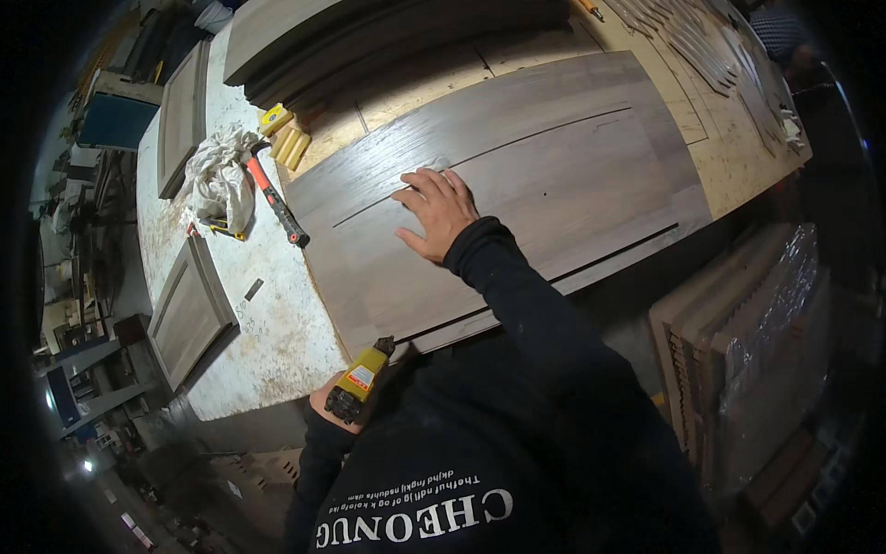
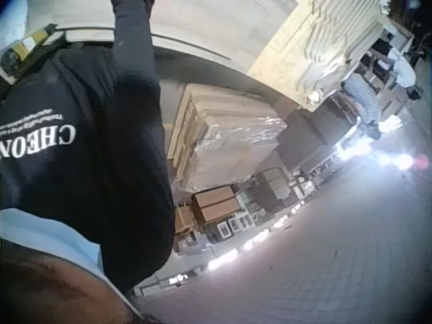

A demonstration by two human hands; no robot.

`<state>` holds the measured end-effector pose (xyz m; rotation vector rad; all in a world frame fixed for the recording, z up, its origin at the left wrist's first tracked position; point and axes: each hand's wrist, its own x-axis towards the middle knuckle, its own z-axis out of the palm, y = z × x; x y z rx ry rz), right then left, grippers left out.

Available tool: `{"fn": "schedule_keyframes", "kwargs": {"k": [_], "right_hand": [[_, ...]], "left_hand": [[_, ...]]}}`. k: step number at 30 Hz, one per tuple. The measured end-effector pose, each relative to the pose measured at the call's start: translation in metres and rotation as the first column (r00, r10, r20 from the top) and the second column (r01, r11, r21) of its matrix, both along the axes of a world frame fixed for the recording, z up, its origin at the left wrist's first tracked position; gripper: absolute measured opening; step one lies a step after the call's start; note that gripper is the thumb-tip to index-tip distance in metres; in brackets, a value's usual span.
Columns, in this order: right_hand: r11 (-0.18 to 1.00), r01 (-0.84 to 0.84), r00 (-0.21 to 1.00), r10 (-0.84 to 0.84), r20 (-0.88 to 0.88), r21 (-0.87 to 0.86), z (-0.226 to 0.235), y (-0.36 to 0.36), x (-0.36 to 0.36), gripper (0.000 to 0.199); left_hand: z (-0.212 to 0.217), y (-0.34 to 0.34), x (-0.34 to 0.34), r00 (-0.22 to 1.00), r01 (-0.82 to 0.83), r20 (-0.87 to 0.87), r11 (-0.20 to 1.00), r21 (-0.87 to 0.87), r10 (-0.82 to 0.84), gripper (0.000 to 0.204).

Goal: Assemble decorative wooden panels by aligning frame pieces and using a pneumatic nail gun.

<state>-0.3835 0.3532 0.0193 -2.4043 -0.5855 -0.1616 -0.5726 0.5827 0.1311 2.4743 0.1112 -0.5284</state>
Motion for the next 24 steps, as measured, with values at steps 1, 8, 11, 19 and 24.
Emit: {"fn": "schedule_keyframes", "kwargs": {"k": [1, 8, 11, 19, 24], "right_hand": [[1.000, 0.007, 1.000, -0.007, 0.001, 0.007, -0.001, 0.000, -0.001, 0.046], [0.999, -0.001, 1.000, -0.001, 0.030, 0.043, -0.001, 0.001, -0.001, 0.049], [1.000, -0.011, 1.000, 0.012, -0.028, 0.025, -0.002, 0.000, -0.001, 0.050], [1.000, -0.012, 0.999, 0.013, -0.032, 0.028, -0.004, -0.001, 0.000, 0.050], [1.000, -0.012, 1.000, 0.013, -0.025, 0.027, -0.004, 0.000, 0.000, 0.049]], "left_hand": [[-0.001, -0.001, 0.002, 1.000, 0.016, -0.012, 1.000, -0.002, -0.016, 0.037], [-0.002, -0.008, 0.014, 0.994, 0.040, -0.102, 0.999, 0.021, -0.037, 0.040], [-0.004, -0.009, 0.016, 0.993, 0.031, -0.114, 0.999, 0.025, -0.028, 0.039], [0.000, -0.018, 0.022, 0.995, 0.051, -0.092, 0.998, 0.032, -0.048, 0.028], [0.006, -0.023, 0.027, 0.990, 0.063, -0.131, 0.996, 0.066, -0.054, 0.030]]}}
